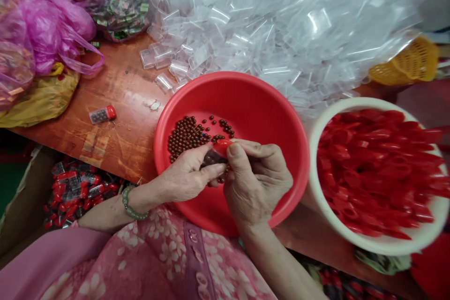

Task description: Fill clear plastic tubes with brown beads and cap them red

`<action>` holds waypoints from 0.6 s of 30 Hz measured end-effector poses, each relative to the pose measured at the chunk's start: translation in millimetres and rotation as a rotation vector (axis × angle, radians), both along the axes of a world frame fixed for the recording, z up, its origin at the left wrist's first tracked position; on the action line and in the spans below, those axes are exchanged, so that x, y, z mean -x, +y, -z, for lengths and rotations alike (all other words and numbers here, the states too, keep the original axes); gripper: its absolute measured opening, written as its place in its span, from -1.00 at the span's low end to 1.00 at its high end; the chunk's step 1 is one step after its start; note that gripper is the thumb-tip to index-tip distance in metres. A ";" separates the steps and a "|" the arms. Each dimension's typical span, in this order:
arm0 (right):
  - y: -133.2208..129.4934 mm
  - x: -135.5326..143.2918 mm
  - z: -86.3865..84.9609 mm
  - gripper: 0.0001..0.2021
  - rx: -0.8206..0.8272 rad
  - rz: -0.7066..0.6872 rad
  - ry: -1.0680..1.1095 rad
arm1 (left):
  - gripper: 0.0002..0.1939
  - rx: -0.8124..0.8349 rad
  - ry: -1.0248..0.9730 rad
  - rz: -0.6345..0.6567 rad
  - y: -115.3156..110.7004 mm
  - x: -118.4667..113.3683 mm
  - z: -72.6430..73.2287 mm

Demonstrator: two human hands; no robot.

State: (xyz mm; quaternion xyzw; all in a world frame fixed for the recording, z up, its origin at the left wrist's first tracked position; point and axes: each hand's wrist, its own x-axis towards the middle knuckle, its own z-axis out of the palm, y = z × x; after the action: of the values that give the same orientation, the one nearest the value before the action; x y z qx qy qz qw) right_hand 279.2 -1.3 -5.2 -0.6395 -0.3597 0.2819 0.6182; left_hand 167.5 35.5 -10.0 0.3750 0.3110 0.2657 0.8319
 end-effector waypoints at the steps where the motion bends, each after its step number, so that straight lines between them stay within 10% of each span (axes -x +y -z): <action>1: -0.2 0.2 0.0 -0.83 0.004 -0.009 0.011 | -0.90 -0.001 -0.005 0.011 0.3 0.7 0.4; 11: -0.4 0.5 -0.9 -0.81 0.016 -0.080 0.021 | -0.75 0.043 -0.042 0.038 3.7 5.5 -1.8; 18: -1.6 -21.9 9.8 -0.92 -0.112 -0.224 -0.590 | -0.77 0.055 -0.080 0.032 3.1 5.1 4.8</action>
State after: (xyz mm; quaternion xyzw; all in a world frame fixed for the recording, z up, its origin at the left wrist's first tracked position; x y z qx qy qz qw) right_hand 301.1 -2.9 -15.1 -0.6151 -0.6066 0.1305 0.4865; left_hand 162.4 38.6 -14.8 0.3460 0.2787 0.2585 0.8578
